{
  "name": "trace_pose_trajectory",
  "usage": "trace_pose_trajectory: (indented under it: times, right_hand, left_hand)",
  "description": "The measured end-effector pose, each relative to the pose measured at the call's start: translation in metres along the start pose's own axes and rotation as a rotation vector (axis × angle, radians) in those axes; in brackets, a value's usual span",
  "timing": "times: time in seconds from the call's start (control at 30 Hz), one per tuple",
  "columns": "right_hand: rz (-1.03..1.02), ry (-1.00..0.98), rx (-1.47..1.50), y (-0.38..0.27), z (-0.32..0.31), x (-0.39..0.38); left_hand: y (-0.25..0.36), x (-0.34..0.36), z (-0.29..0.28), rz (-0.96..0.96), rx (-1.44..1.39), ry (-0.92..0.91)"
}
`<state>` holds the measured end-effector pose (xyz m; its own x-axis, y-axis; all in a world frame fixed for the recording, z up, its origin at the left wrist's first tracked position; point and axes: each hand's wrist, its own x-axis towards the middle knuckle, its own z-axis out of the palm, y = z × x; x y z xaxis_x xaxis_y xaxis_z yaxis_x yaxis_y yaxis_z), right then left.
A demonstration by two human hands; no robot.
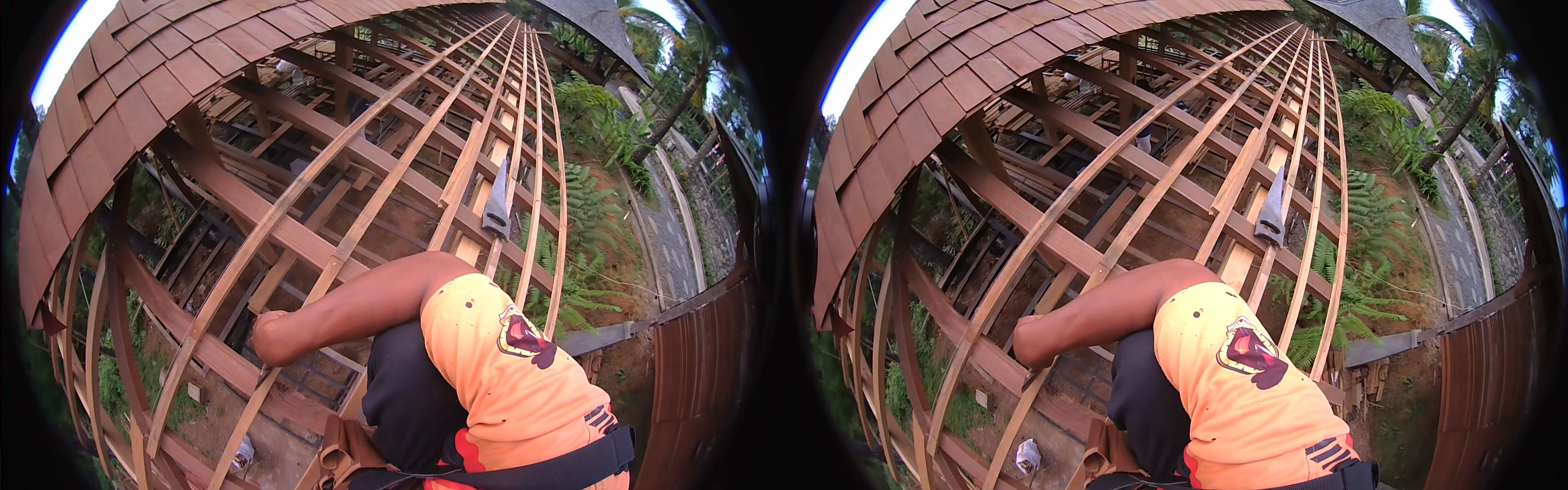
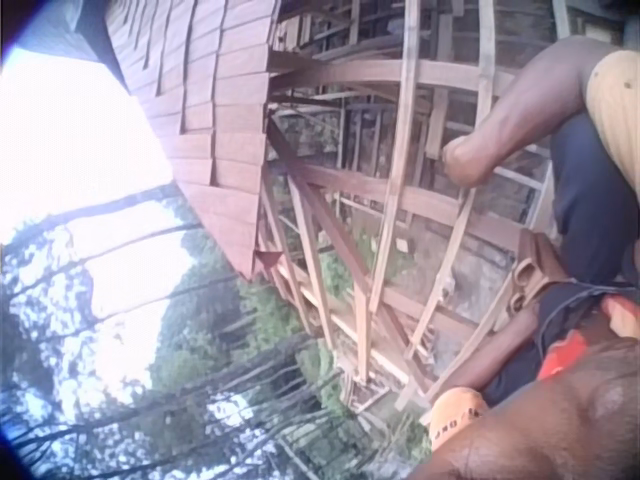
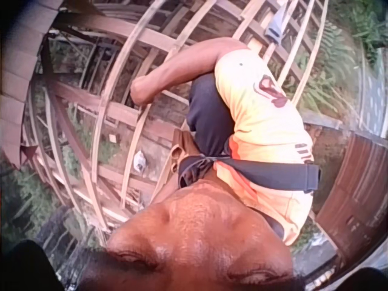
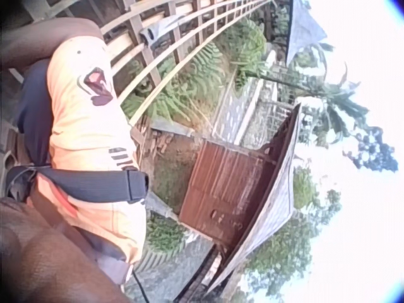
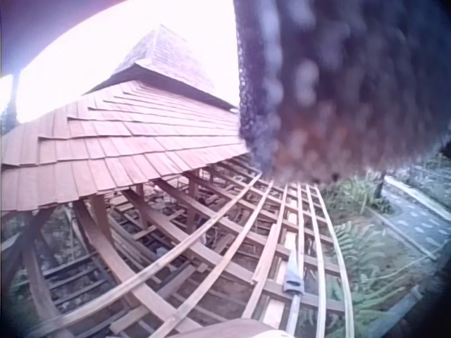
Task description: The person nails wooden rafters into the roof frame using a hammer.
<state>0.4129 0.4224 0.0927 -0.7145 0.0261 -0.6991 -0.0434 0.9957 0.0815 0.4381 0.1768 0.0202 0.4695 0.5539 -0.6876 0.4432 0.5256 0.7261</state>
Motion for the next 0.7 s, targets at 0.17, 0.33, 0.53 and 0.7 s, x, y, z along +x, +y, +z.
trace_pose_trajectory:
  times: [0.17, 0.33, 0.53, 0.7]
  right_hand:
    - [-0.031, 0.085, 0.072, 0.005, -0.007, -0.023]
    - [-0.045, 0.066, -0.025, 0.008, -0.012, -0.026]
    - [-0.026, -0.003, -0.017, 0.003, -0.021, -0.019]
    - [-0.009, -0.045, -0.026, 0.000, -0.019, -0.005]
  left_hand:
    - [-0.006, -0.010, 0.003, 0.017, -0.013, 0.013]
    - [-0.011, -0.019, 0.010, 0.052, -0.026, 0.008]
    - [-0.021, -0.032, 0.023, 0.064, -0.048, 0.007]
    - [-0.025, -0.040, 0.032, 0.064, -0.057, 0.002]
